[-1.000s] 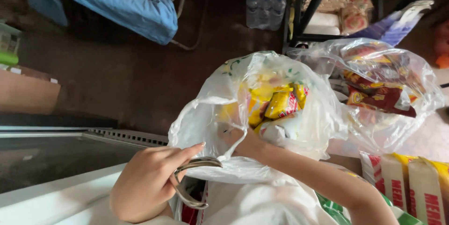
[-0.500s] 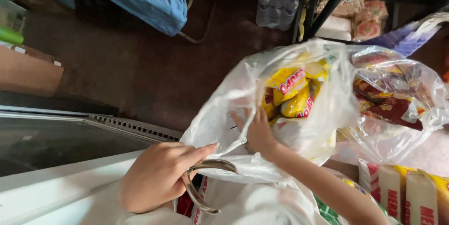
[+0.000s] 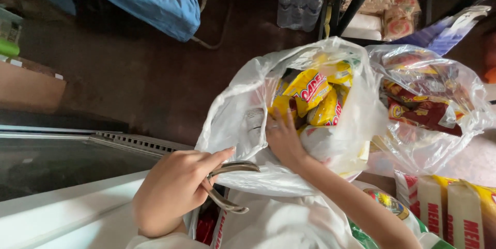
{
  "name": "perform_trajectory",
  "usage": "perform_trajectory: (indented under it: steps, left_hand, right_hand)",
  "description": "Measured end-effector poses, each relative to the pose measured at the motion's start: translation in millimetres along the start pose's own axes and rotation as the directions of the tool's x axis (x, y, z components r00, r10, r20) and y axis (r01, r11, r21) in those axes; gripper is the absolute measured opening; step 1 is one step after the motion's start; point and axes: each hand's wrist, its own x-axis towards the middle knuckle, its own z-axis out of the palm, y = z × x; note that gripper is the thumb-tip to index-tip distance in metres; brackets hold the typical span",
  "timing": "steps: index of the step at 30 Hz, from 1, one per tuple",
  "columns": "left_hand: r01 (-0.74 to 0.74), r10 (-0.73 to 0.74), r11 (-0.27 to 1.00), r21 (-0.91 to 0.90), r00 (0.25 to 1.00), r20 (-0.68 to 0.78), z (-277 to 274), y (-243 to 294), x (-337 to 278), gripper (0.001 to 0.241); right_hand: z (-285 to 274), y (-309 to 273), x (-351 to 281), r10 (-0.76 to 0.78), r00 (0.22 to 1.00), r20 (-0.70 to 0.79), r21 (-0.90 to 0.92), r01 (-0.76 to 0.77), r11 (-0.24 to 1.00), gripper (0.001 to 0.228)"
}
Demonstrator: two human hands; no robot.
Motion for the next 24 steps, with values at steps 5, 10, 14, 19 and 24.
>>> perform_trajectory:
  steps: [5,10,14,19,24]
  left_hand:
    - [-0.117,0.116,0.991,-0.067,0.993,-0.02,-7.1,2.4,-2.4,0.069]
    - [-0.31,0.302,0.951,0.002,0.923,-0.241,-4.1,6.9,5.8,0.048]
    - [-0.459,0.521,0.853,0.247,0.775,-0.358,-10.5,19.8,9.6,0.043]
    - [-0.517,0.651,0.748,0.417,0.695,-0.305,-34.2,35.4,5.0,0.03]
    - [-0.47,0.644,0.736,0.487,0.708,-0.29,-38.1,35.9,2.7,0.032]
  right_hand:
    - [0.6,58.7,-15.8,0.267,0.964,0.01,0.618,-0.216,0.756,0.033]
    - [2.0,60.3,-15.6,0.252,0.966,0.051,0.605,-0.231,0.762,0.034]
    - [1.0,61.6,-14.8,0.245,0.964,0.104,0.586,-0.258,0.768,0.035]
    - [-2.0,58.3,-9.6,0.228,0.962,0.15,0.577,-0.273,0.77,0.036]
    - [-3.1,58.4,-10.2,0.21,0.959,0.19,0.564,-0.281,0.777,0.038]
